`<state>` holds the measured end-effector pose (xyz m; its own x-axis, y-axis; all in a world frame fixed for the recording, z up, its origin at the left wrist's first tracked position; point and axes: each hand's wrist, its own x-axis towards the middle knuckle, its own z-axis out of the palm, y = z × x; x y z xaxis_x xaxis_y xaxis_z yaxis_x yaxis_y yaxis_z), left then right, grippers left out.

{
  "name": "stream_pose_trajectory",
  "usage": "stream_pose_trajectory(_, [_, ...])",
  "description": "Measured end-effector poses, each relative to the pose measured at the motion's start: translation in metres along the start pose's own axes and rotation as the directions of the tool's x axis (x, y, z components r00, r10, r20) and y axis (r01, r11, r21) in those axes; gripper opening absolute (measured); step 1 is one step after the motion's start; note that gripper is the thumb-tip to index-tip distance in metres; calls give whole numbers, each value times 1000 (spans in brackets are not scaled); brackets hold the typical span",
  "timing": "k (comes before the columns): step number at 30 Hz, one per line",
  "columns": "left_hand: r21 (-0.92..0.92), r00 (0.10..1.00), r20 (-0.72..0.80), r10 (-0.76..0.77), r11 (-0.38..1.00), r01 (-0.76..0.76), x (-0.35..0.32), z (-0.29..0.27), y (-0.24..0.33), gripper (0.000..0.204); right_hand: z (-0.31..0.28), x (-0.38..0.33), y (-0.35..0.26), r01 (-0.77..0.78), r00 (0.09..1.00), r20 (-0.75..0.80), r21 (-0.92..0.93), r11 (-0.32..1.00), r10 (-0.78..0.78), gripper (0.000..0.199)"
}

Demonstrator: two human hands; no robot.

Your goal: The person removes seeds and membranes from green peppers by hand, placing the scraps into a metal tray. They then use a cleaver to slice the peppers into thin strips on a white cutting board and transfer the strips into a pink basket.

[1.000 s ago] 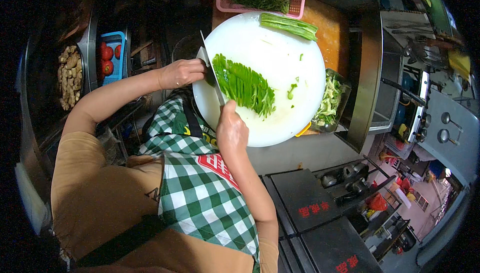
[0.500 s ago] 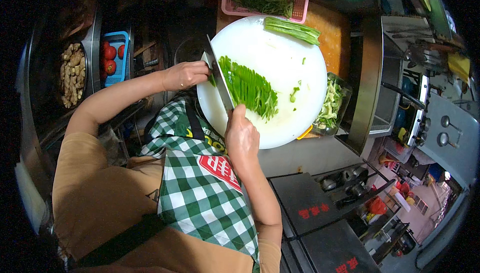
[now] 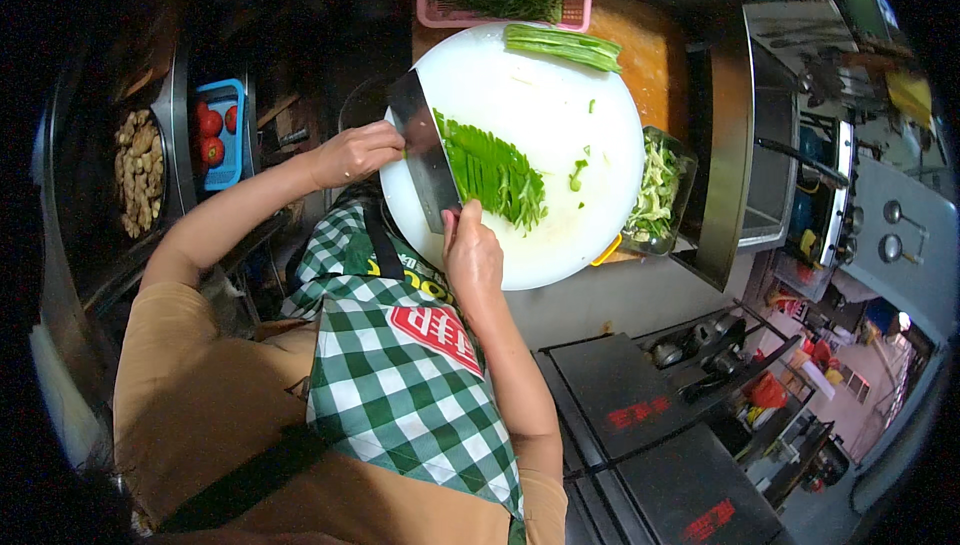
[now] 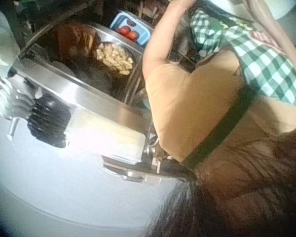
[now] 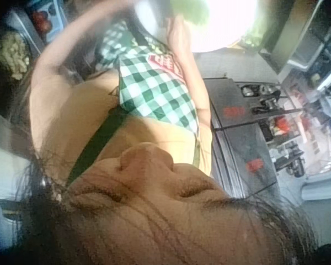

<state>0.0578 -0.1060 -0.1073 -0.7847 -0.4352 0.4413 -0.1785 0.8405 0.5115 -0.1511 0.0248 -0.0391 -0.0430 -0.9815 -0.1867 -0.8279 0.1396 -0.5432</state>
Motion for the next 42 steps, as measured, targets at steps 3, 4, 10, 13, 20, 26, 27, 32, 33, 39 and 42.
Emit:
stream_pose_trajectory(3, [45,995,-54,-79,996,82,2,11,5,12,-4,1,17,-44,998,-33,128,991,49,20])
stream_pose_trajectory(4, [19,994,-69,-86,996,88,11,15,9,11,-6,-2,25,-67,996,-44,155,986,75,19])
stream_pose_trajectory(10, [-122,956,-210,-206,975,184,71,51,33,20,-56,-29,60,-258,950,-90,316,913,299,19])
stream_pose_trajectory(13, [-79,840,-322,-437,896,437,76,57,55,46,-74,-63,83,-377,847,-40,659,651,530,20])
stream_pose_trajectory(20, [32,793,-153,-590,799,600,96,102,78,108,-47,-114,147,-466,656,49,812,352,753,24])
stream_pose_trajectory(26, [28,797,-117,-592,800,599,114,102,87,99,-10,-78,88,-452,804,94,739,501,587,19])
stream_pose_trajectory(27, [-1,805,-154,-573,815,579,115,103,88,95,-4,-73,79,-448,820,92,716,535,564,19])
stream_pose_trajectory(32, [-109,815,-277,-509,859,500,114,98,90,63,-6,-57,47,-438,868,61,563,700,494,20])
stream_pose_trajectory(33, [-115,820,-292,-493,869,481,112,98,87,58,-9,-56,44,-455,861,115,607,651,495,19])
stream_pose_trajectory(39, [-95,825,-241,-510,859,503,145,71,77,47,-54,-30,18,-530,804,341,783,326,486,19])
stream_pose_trajectory(42, [-18,860,-210,-464,882,471,182,37,32,43,-75,26,-3,-501,816,359,831,243,453,17])
